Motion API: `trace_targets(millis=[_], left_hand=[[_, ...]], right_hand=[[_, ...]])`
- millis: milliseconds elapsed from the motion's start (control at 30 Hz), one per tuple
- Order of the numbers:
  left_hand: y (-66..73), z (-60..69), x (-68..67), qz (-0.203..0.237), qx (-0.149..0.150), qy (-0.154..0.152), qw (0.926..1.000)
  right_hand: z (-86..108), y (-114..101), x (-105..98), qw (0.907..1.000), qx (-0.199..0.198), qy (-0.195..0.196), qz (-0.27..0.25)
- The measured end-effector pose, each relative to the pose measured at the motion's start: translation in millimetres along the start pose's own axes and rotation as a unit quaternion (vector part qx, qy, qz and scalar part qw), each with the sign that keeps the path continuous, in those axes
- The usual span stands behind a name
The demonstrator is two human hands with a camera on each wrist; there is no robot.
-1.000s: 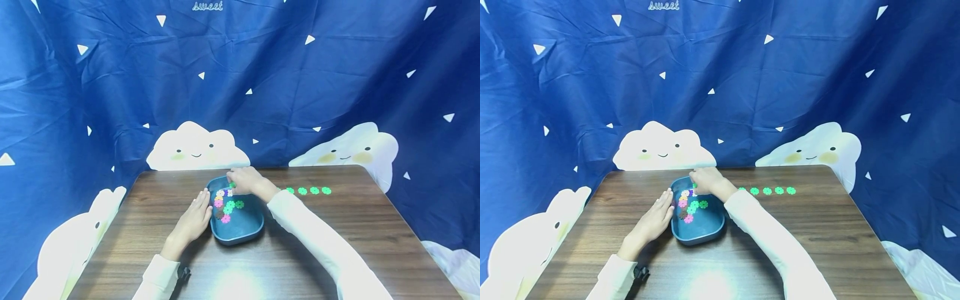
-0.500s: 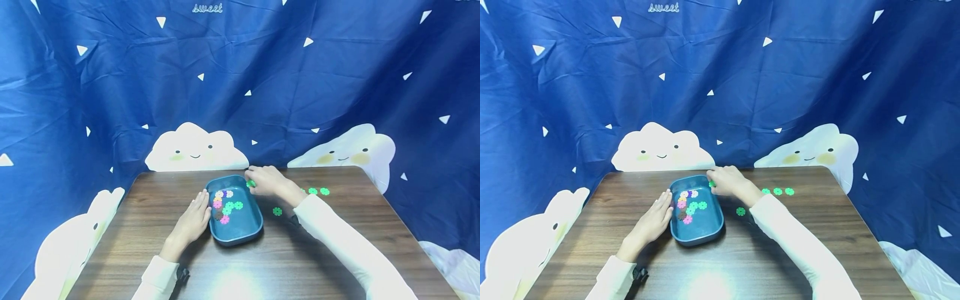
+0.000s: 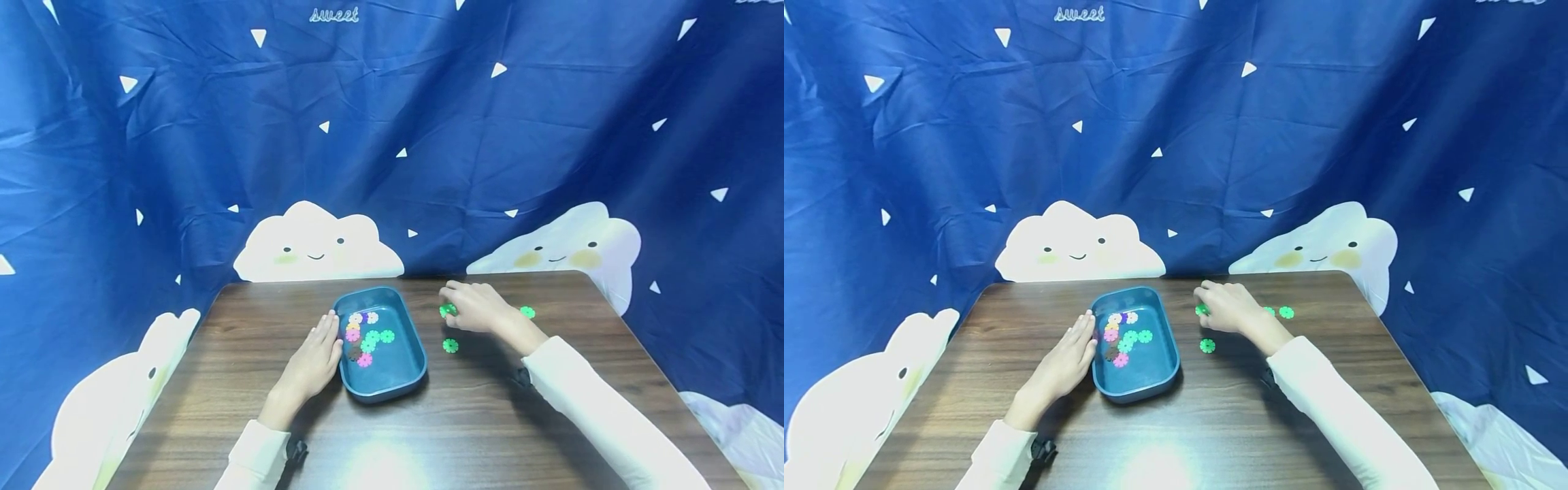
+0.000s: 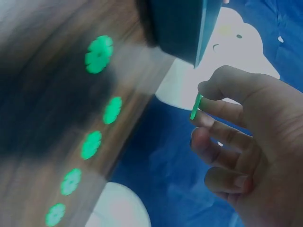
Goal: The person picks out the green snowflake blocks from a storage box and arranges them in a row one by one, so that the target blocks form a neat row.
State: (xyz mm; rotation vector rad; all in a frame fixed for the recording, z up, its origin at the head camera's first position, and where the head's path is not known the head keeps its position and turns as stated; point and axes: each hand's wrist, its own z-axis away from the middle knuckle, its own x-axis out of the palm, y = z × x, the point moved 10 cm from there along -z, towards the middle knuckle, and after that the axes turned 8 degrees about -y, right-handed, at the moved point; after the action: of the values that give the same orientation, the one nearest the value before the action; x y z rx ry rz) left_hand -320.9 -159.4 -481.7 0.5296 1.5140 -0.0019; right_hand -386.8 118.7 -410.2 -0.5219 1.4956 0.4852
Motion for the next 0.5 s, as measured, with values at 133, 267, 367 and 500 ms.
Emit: trace_targets(millis=[133,267,367,500], left_hand=[[0.0,0.5,0.4,0.001,0.0,0.0,1.0],[0.5,0.9,0.5,0.003,0.002,0.002,1.0],[0.9,1.2,0.0,0.004,0.005,0.005,1.0],[0.8,1.0,-0.1,0.003,0.007,0.004,1.0]], right_hand=[[11.6,12.3,12.0,0.9999,0.009,-0.006,-0.008],[22.0,21.2,22.4,0.9997,0.016,-0.01,-0.016],[28.4,24.9,27.2,0.9996,0.02,-0.008,-0.018],[35.6,28.3,35.8,0.9994,0.023,-0.015,-0.02]])
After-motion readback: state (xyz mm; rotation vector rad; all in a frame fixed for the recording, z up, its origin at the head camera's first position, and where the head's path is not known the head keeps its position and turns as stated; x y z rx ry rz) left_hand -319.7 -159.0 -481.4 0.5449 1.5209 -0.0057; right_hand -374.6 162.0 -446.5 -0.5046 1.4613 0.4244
